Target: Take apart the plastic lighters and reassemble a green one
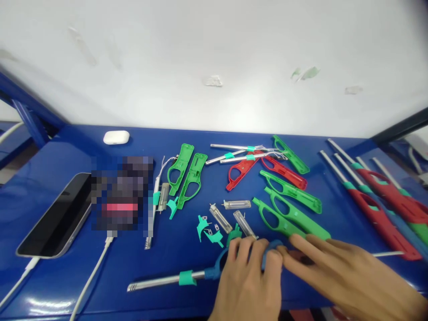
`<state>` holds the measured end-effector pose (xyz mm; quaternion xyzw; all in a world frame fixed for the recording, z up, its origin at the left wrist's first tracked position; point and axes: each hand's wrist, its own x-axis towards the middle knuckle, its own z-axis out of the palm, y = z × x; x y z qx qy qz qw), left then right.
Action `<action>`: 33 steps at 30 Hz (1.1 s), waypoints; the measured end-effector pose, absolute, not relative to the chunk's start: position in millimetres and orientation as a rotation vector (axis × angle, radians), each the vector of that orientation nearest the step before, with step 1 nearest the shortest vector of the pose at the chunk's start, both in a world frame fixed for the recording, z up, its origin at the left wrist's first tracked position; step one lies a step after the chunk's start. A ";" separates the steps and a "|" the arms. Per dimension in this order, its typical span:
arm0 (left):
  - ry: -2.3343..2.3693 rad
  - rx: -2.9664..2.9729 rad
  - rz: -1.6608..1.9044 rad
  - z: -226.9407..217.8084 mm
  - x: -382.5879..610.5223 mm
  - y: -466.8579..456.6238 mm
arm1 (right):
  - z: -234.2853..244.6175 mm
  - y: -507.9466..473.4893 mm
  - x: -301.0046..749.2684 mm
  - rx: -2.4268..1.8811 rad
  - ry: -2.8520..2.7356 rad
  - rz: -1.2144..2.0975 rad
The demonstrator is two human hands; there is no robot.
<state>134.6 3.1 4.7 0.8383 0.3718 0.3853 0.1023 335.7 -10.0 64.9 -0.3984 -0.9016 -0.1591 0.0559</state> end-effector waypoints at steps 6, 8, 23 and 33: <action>1.089 2.469 1.131 5.7 135.6 7.2 | 59.1 -13.8 336.1 -1.301 -2.786 -0.423; 1.088 2.474 1.137 5.1 135.6 8.0 | 61.0 -10.6 334.2 -1.280 -2.802 -0.405; 1.222 2.558 1.194 -7.9 140.6 0.1 | 83.1 33.0 313.3 -1.271 -2.754 -0.069; 1.305 2.548 1.281 -27.7 148.5 -1.1 | 76.3 103.6 252.6 -1.207 -2.900 0.009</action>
